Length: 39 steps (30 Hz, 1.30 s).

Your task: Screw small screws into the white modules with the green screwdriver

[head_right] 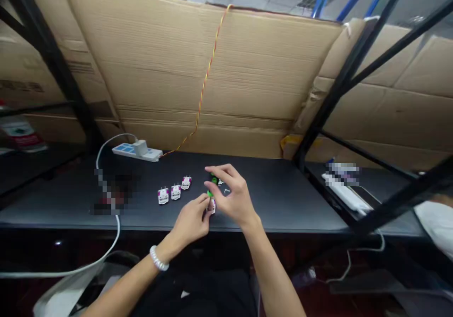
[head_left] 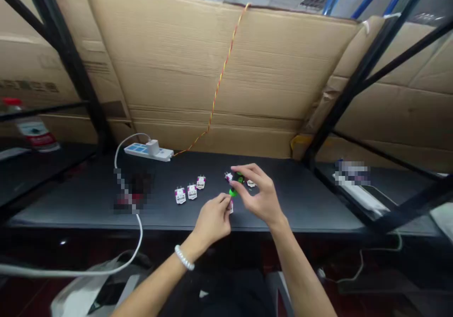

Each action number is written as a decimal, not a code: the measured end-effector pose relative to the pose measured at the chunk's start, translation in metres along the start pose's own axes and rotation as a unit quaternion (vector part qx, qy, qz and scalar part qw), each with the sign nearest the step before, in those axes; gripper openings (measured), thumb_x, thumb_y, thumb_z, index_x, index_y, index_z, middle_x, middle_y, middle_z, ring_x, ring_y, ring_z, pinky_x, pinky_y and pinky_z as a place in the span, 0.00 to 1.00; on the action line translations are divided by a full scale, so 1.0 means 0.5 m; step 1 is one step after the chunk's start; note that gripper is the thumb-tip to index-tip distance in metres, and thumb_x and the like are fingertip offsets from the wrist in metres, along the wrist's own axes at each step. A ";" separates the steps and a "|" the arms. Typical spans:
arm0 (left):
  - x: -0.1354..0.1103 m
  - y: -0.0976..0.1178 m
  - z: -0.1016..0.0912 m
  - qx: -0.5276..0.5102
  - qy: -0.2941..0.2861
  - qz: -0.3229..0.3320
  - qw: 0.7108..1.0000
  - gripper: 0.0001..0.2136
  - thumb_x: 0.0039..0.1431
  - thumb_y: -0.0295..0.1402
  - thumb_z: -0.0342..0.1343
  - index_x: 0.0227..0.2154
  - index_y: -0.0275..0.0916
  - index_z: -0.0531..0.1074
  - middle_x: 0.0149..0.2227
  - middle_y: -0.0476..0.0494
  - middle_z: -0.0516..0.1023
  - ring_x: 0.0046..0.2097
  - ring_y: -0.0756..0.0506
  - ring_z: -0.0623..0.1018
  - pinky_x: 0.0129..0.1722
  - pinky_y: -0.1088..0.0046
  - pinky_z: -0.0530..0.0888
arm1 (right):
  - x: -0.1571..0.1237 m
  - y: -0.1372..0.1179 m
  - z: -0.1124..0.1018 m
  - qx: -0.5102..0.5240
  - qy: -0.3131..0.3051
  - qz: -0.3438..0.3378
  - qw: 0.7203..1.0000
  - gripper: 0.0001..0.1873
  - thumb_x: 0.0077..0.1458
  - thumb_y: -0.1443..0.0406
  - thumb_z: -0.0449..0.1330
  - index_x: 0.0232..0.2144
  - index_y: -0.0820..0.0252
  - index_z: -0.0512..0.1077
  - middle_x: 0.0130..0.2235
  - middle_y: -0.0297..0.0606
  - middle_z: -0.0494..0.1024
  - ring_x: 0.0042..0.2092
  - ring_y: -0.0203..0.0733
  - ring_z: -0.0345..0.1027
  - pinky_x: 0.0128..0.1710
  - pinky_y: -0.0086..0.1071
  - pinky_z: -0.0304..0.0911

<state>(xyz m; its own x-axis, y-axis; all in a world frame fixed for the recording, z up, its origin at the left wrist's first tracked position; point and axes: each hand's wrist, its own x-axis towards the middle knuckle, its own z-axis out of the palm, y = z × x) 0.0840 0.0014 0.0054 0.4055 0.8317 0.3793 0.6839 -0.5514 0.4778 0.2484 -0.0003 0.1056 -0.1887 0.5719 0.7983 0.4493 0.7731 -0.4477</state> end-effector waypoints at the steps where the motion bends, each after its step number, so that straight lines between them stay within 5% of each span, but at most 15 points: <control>1: 0.000 0.001 -0.002 -0.001 -0.001 0.000 1.000 0.09 0.61 0.20 0.52 0.37 0.41 0.71 0.43 0.43 0.78 0.40 0.43 0.79 0.41 0.67 0.71 | 0.001 0.002 0.001 -0.013 0.010 0.001 1.000 0.16 0.64 0.66 0.67 0.53 0.50 0.79 0.45 0.39 0.81 0.43 0.42 0.78 0.47 0.36 0.76; 8: 0.004 -0.009 0.000 -0.033 0.012 0.015 0.999 0.10 0.58 0.18 0.52 0.35 0.41 0.70 0.42 0.44 0.77 0.42 0.43 0.78 0.43 0.68 0.72 | -0.006 0.005 -0.008 0.043 -0.040 0.006 0.998 0.25 0.67 0.71 0.58 0.63 0.49 0.72 0.55 0.42 0.81 0.55 0.46 0.78 0.58 0.41 0.73; 14: 0.009 -0.012 -0.004 -0.044 0.003 0.019 0.999 0.11 0.56 0.17 0.52 0.33 0.41 0.71 0.41 0.43 0.77 0.43 0.43 0.78 0.45 0.67 0.74 | -0.012 0.005 -0.012 0.045 -0.043 0.016 0.998 0.21 0.67 0.68 0.61 0.60 0.49 0.75 0.51 0.41 0.83 0.51 0.45 0.79 0.54 0.40 0.76; 25: 0.017 -0.038 -0.069 -0.037 -0.023 -0.020 0.999 0.07 0.61 0.22 0.58 0.37 0.41 0.75 0.47 0.42 0.79 0.51 0.40 0.79 0.57 0.62 0.74 | -0.070 0.057 -0.094 0.091 0.196 0.095 0.972 0.22 0.63 0.64 0.69 0.59 0.51 0.77 0.52 0.44 0.83 0.48 0.48 0.84 0.52 0.44 0.81; 31: 0.132 -0.030 -0.075 0.046 -0.060 0.022 0.997 0.10 0.67 0.24 0.54 0.41 0.40 0.81 0.44 0.41 0.82 0.49 0.41 0.81 0.54 0.65 0.75 | -0.077 0.068 -0.137 0.087 0.246 0.089 0.961 0.22 0.62 0.64 0.70 0.58 0.53 0.78 0.50 0.43 0.84 0.46 0.47 0.85 0.49 0.43 0.82; 35: 0.223 -0.034 -0.041 0.099 -0.144 0.055 0.983 0.11 0.63 0.22 0.58 0.40 0.41 0.84 0.45 0.40 0.85 0.49 0.41 0.83 0.53 0.68 0.77 | -0.078 0.066 -0.151 0.083 0.252 0.081 0.961 0.22 0.61 0.65 0.70 0.57 0.53 0.78 0.49 0.44 0.84 0.46 0.47 0.84 0.48 0.42 0.82; 39: 0.254 -0.043 -0.006 0.126 -0.166 0.054 0.977 0.13 0.59 0.19 0.58 0.38 0.39 0.85 0.44 0.38 0.85 0.48 0.40 0.84 0.51 0.68 0.77 | -0.081 0.064 -0.164 0.073 0.250 0.075 0.963 0.22 0.61 0.65 0.70 0.58 0.53 0.78 0.49 0.43 0.84 0.46 0.47 0.84 0.50 0.44 0.82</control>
<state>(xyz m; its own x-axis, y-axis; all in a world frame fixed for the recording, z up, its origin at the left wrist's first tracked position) 0.1192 0.1185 0.0456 0.6297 0.7677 0.1192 0.7363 -0.6387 0.2237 0.3419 -0.0210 0.0917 0.3283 0.5049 0.7983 0.3037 0.7438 -0.5954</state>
